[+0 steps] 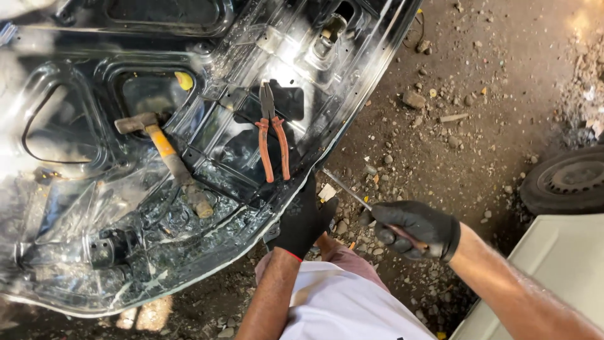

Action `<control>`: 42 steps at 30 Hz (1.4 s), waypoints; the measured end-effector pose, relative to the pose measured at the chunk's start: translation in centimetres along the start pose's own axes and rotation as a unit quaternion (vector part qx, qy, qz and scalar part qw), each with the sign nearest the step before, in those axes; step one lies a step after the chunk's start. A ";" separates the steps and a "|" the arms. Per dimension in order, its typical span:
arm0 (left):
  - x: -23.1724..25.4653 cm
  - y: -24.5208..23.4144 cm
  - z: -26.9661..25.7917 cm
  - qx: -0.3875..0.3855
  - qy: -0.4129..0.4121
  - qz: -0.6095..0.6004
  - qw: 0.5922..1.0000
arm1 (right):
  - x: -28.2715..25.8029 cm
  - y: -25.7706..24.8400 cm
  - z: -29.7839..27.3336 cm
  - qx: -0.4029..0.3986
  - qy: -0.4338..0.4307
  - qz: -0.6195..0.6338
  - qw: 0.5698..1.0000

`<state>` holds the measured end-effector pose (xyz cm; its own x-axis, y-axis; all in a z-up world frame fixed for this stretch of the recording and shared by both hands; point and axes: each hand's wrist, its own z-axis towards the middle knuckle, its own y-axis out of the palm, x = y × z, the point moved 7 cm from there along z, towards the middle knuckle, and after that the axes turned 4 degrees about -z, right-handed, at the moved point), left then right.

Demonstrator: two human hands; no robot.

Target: The person uses a hammer and pliers to work on the underside of a car bumper. They repeatedly tap and pry at the plastic surface, likely attempting to fix a dent or remove a fastener.

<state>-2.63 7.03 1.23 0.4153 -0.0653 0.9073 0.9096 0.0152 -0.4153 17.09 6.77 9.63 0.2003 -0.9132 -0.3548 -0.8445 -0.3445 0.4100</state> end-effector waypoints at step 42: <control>6.0 -0.8 -2.4 0.056 0.034 0.231 0.971 | 10.8 -7.1 0.0 0.194 -0.379 -0.384 0.819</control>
<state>-0.90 4.21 6.81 0.7806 -0.0910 0.6184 0.6241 0.1675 -0.7632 25.28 -0.65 2.90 0.5040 -0.0109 -0.8636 -0.7378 -0.5253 -0.4239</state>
